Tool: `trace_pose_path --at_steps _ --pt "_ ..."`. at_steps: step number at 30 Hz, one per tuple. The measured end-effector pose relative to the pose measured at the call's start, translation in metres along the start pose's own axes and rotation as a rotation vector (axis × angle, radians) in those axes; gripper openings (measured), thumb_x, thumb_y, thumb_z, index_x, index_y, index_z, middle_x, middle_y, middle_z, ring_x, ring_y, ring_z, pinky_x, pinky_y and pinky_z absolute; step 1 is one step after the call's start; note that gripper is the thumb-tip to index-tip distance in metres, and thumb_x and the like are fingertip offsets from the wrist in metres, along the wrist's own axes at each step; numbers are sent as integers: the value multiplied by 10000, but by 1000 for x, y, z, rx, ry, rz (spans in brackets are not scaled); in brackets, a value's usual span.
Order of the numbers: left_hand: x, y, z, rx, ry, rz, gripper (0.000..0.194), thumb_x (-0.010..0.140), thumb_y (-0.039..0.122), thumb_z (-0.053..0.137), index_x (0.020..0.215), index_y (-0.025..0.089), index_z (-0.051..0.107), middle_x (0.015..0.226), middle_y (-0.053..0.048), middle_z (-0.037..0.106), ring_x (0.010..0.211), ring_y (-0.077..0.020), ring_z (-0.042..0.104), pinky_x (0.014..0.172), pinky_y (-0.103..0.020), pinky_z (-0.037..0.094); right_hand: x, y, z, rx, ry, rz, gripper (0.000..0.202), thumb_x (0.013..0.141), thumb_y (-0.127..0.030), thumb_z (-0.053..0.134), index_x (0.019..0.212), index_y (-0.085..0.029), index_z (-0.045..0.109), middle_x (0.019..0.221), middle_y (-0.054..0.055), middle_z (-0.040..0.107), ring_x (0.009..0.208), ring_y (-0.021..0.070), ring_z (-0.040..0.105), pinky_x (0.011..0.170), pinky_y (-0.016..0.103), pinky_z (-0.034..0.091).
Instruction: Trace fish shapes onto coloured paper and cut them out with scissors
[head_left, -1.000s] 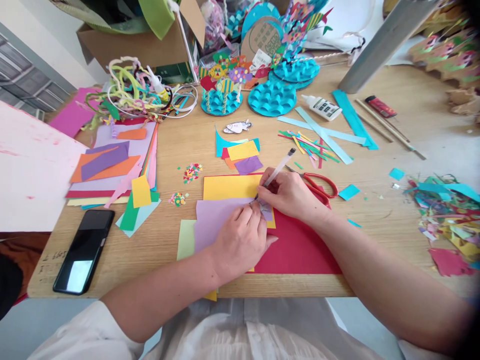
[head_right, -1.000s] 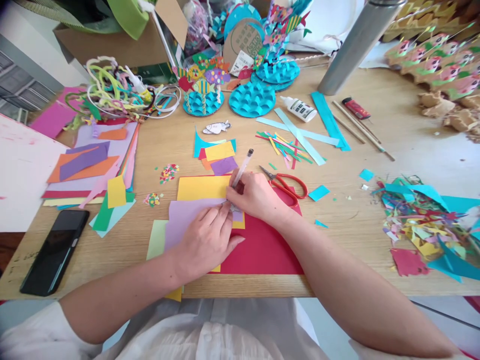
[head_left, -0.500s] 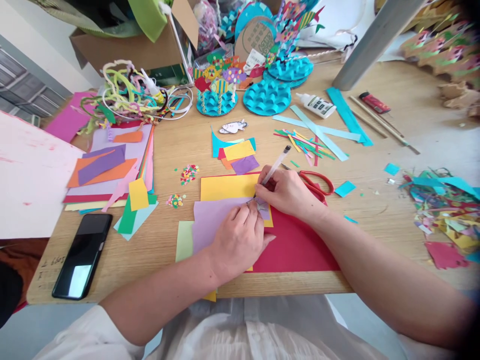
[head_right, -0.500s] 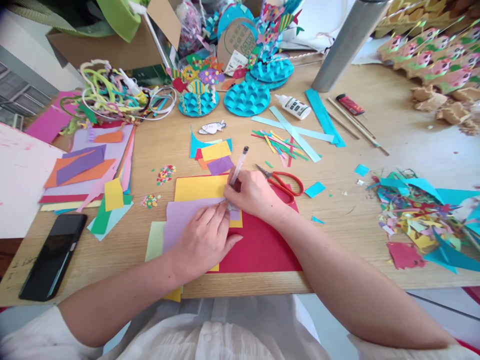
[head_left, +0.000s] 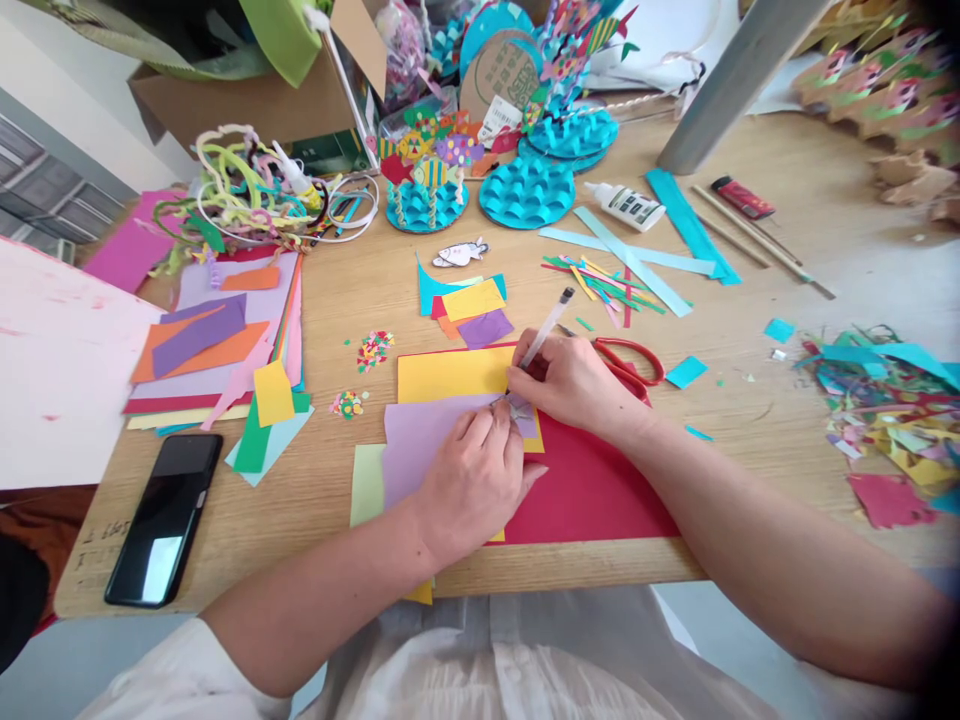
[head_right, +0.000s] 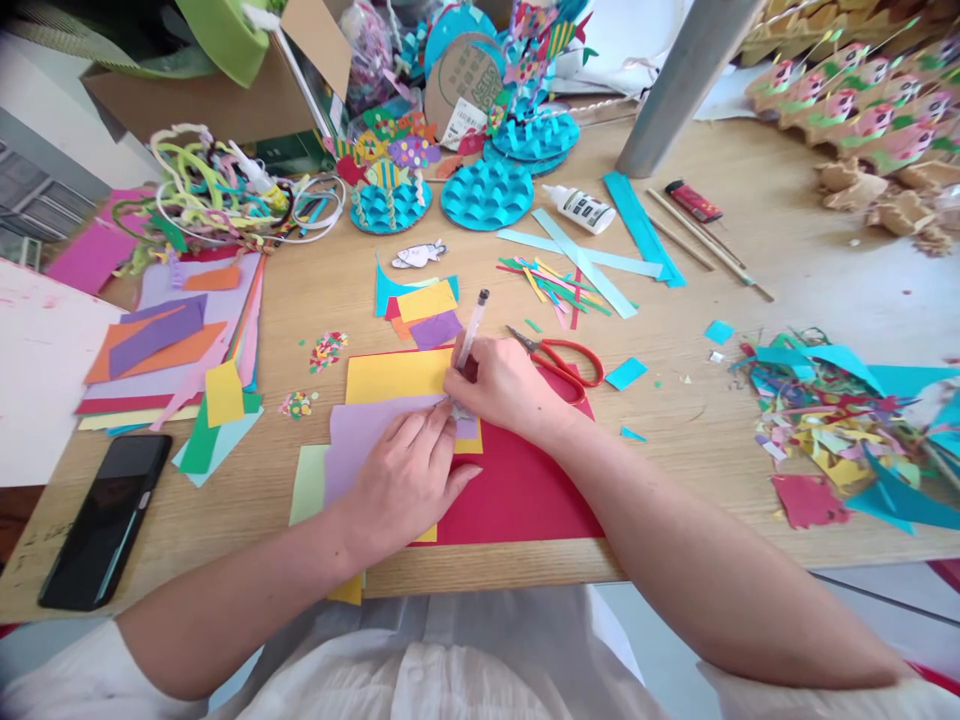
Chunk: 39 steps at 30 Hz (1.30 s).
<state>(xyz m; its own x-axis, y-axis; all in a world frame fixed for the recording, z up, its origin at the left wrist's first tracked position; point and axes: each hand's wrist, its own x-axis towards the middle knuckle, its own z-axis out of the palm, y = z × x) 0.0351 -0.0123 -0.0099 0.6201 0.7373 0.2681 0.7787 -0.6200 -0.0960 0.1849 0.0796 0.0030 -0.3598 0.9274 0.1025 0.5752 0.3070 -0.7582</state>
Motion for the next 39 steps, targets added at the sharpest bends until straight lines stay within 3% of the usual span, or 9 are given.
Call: trace_pose_path --at_steps 39 --pt "1 0 0 -26 -11 -21 454 923 405 525 1108 6 636 1171 -222 646 1018 -283 596 898 -389 460 0 0 -4 -19 -25 18 80 684 -191 534 648 -199 464 525 -20 514 480 110 465 513 239 339"
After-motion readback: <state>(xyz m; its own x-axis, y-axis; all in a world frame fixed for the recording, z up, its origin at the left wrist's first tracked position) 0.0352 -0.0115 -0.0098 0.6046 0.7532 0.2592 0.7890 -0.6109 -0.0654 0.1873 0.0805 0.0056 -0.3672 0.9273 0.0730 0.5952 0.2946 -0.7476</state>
